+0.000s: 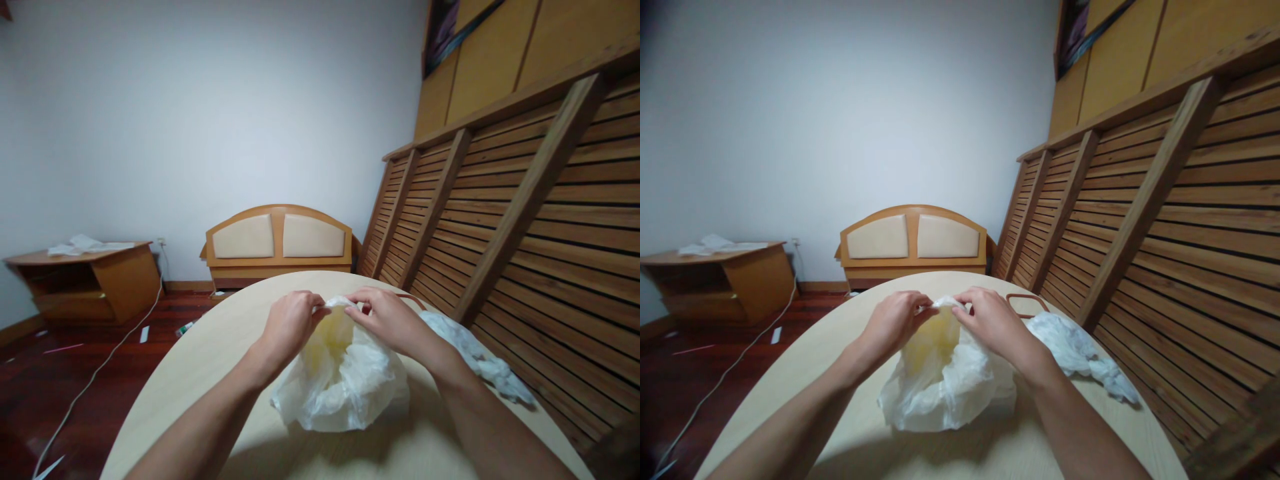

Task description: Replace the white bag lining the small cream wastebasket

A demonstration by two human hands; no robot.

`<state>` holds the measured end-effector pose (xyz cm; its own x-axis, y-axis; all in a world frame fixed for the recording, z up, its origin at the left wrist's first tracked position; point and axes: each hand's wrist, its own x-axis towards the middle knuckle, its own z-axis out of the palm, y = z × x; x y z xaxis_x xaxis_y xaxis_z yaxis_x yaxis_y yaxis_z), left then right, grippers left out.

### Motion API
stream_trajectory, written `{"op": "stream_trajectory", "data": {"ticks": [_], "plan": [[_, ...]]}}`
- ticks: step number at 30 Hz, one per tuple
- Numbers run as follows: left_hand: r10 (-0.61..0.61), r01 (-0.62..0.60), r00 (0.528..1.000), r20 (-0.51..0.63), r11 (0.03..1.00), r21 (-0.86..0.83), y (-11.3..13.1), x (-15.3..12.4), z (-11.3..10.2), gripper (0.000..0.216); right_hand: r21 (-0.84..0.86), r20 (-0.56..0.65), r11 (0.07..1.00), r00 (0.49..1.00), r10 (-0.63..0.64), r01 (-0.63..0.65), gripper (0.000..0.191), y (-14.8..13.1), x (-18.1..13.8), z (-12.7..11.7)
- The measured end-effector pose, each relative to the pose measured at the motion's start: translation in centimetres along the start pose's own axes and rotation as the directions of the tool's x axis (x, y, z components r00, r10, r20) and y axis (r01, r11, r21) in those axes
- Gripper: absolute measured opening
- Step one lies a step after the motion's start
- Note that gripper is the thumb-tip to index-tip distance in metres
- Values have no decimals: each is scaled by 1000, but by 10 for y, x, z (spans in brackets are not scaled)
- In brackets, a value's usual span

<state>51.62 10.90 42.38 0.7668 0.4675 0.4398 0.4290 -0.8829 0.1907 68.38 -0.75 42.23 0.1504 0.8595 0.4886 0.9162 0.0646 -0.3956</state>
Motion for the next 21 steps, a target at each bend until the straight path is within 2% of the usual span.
{"op": "stream_trajectory", "data": {"ticks": [3,6,12,18,21], "plan": [[88,-89,996,-14,992,-86,2,0,8,22,-25,8,999,1000,-30,30,22,3,1,1],[126,-129,992,-29,982,-139,1,1,11,20,-58,39,998,999,-36,38,20,7,2,2],[29,-20,996,89,995,-102,-6,0,2,23,-91,26,995,999,-27,29,19,8,0,-2],[39,-14,994,105,975,-222,-14,-5,-11,42,-109,-17,994,1000,18,-20,22,9,2,0],[10,15,994,110,975,-223,-14,-3,-8,24,-112,-56,993,998,27,-34,25,10,2,4]]}}
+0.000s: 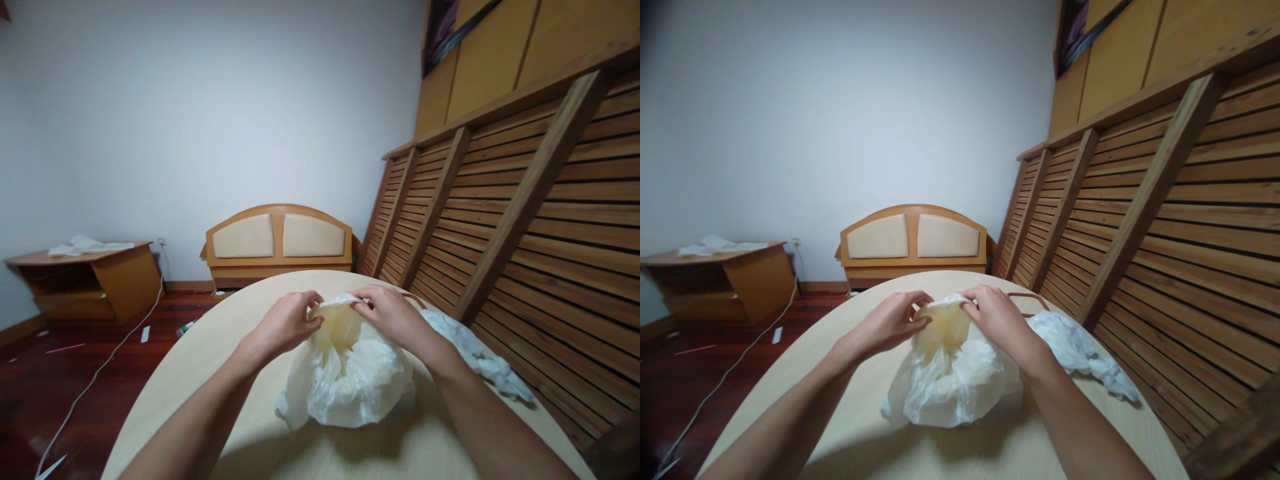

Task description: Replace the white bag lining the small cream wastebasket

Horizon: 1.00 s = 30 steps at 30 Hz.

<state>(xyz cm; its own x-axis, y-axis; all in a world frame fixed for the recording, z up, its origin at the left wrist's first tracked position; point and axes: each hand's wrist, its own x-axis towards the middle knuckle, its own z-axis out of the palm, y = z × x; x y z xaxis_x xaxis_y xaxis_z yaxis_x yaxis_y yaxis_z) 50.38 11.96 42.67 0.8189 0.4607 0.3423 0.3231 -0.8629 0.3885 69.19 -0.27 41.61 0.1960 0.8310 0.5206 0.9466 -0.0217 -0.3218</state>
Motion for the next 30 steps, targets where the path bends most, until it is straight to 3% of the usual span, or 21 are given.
{"op": "stream_trajectory", "data": {"ticks": [5,11,13,15,17,19,21,26,30], "plan": [[-47,46,997,-60,999,-13,-5,10,9,17,-140,-73,985,993,90,-99,41,-7,-8,0],[-12,11,1000,-11,995,-100,-16,13,10,28,-177,22,970,985,171,-164,29,-10,-9,-4],[83,-89,995,-55,989,-116,-15,11,5,30,-179,22,967,982,188,-181,28,-9,-7,-5],[290,-298,954,-79,947,-117,-13,7,-2,32,-173,23,966,980,198,-191,27,-6,-5,-6],[496,-494,868,-16,860,-126,-9,3,-9,30,-153,29,971,981,191,-185,26,-2,-4,-6],[604,-587,791,95,794,-156,-6,0,-12,25,-133,29,975,982,185,-180,25,5,-2,-5],[632,-611,756,170,775,-161,-4,-1,-10,23,-97,32,983,987,159,-155,24,13,0,-2],[626,-601,754,198,780,-176,-6,4,2,15,76,43,997,999,26,-29,28,29,5,7],[606,-582,782,147,794,-176,-14,10,5,16,57,5,998,1000,15,-16,31,23,3,4]]}}
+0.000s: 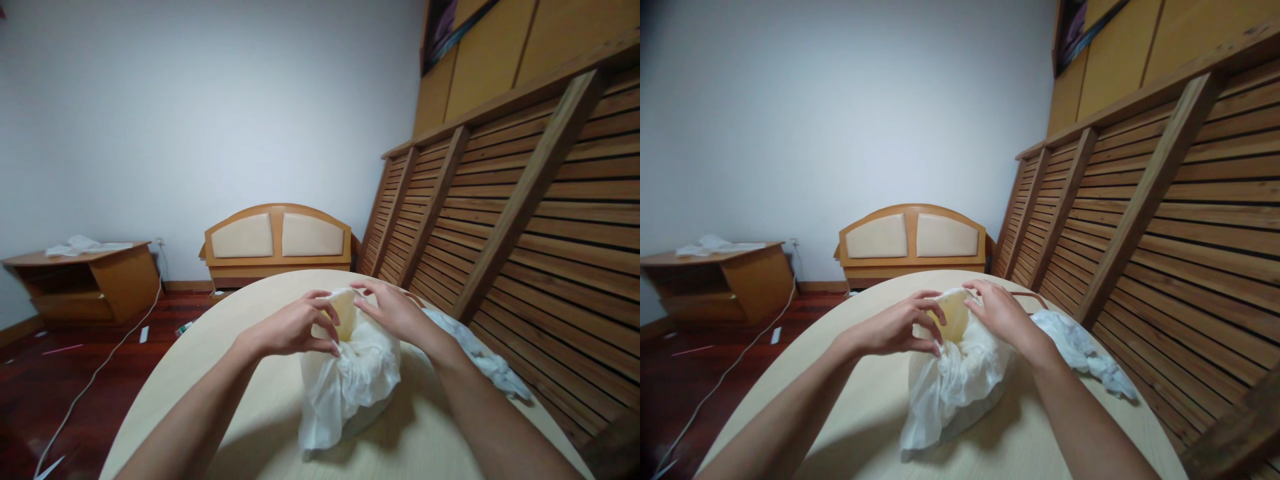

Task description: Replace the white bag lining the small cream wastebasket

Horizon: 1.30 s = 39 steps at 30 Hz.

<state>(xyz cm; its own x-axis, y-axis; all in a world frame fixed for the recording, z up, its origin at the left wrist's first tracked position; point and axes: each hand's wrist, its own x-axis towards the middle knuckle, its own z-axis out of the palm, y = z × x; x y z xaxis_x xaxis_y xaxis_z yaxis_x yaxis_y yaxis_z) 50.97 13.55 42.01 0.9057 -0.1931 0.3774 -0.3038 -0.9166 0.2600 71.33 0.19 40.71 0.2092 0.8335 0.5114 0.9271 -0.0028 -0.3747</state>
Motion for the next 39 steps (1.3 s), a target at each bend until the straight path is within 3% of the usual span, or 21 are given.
{"op": "stream_trajectory", "data": {"ticks": [2,6,10,13,18,23,27,31,35,39], "plan": [[-7,7,999,-31,1000,-9,-6,-1,-2,19,2,71,998,995,-65,65,24,-11,-4,-7],[-82,79,993,-87,996,-42,-19,-4,-6,28,100,256,980,947,-195,175,29,-34,-12,-20],[-191,188,980,-61,981,-50,-26,-6,-7,33,97,379,986,911,-165,139,39,-41,-14,-23],[-203,200,979,-35,978,-66,-31,-8,-8,33,76,414,988,897,-154,135,28,-38,-11,-20],[-178,177,984,-22,983,-43,-39,-12,-9,26,99,439,982,879,-187,159,21,-29,-9,-19],[-134,134,991,-23,991,-11,-29,-8,-3,31,87,416,983,891,-183,162,20,-24,-12,-19],[-185,184,983,8,982,50,-31,-4,4,14,94,391,978,897,-206,184,15,-21,-11,-18],[-124,120,992,23,984,133,-39,-6,1,7,28,365,977,908,-206,211,8,-20,-9,-18],[-111,110,994,2,983,148,-36,-7,-3,15,-28,381,972,902,-204,232,19,-20,-10,-16],[-74,74,997,1,995,64,-31,-3,1,28,11,409,967,882,-235,253,42,-24,-11,-13]]}}
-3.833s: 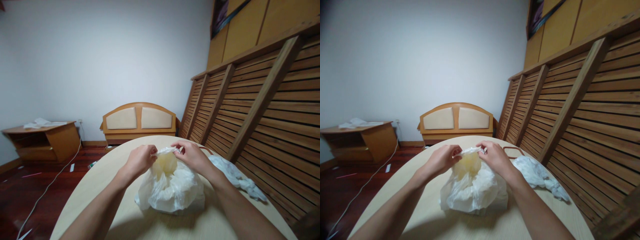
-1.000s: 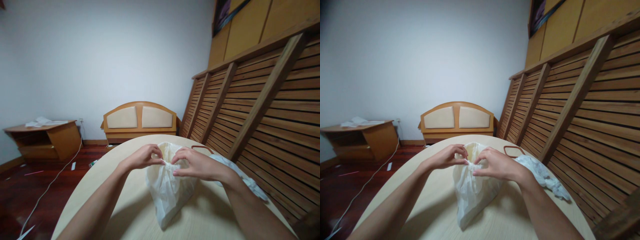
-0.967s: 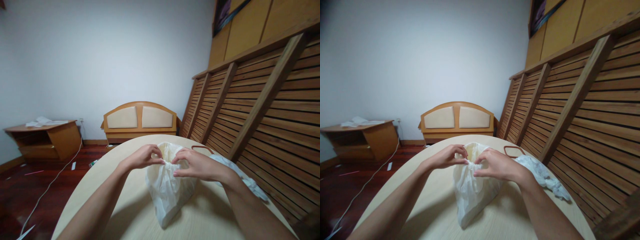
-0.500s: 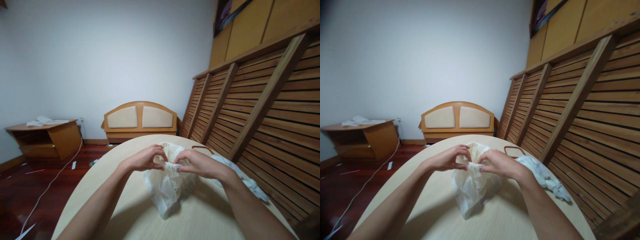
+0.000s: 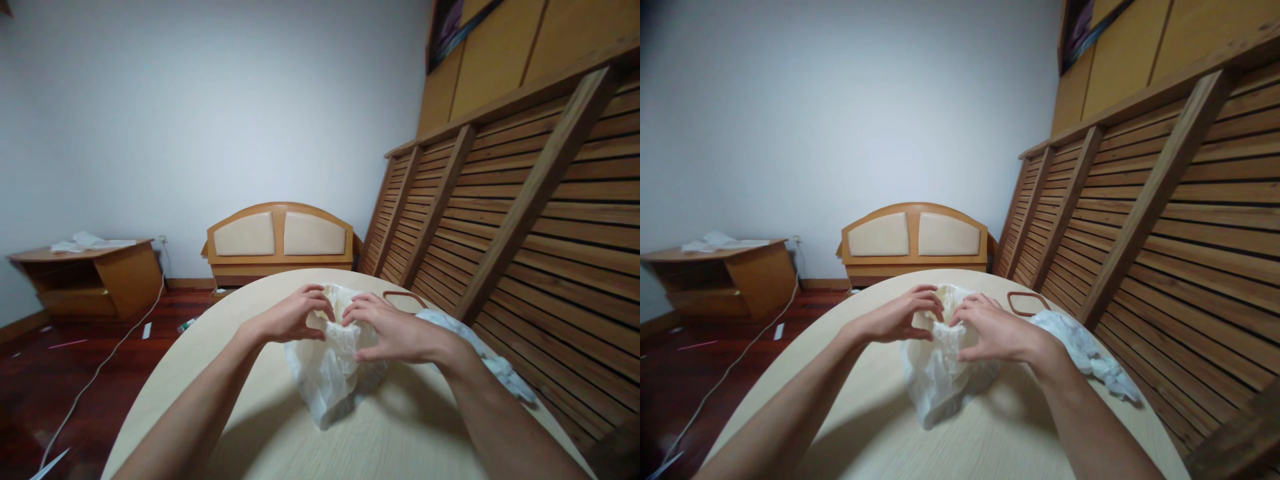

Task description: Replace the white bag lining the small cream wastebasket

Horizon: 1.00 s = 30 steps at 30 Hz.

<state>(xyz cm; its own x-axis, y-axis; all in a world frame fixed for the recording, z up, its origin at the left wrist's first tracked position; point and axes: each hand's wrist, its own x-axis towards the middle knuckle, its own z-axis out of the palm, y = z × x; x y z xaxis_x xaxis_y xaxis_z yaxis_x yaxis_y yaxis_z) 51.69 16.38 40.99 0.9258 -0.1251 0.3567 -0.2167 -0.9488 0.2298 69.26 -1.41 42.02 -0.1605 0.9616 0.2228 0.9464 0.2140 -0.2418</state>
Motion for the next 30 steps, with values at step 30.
{"op": "stream_trajectory", "data": {"ticks": [30], "plan": [[0,-3,999,52,998,63,21,5,5,9,6,25,997,997,75,-76,19,14,-3,2]]}}
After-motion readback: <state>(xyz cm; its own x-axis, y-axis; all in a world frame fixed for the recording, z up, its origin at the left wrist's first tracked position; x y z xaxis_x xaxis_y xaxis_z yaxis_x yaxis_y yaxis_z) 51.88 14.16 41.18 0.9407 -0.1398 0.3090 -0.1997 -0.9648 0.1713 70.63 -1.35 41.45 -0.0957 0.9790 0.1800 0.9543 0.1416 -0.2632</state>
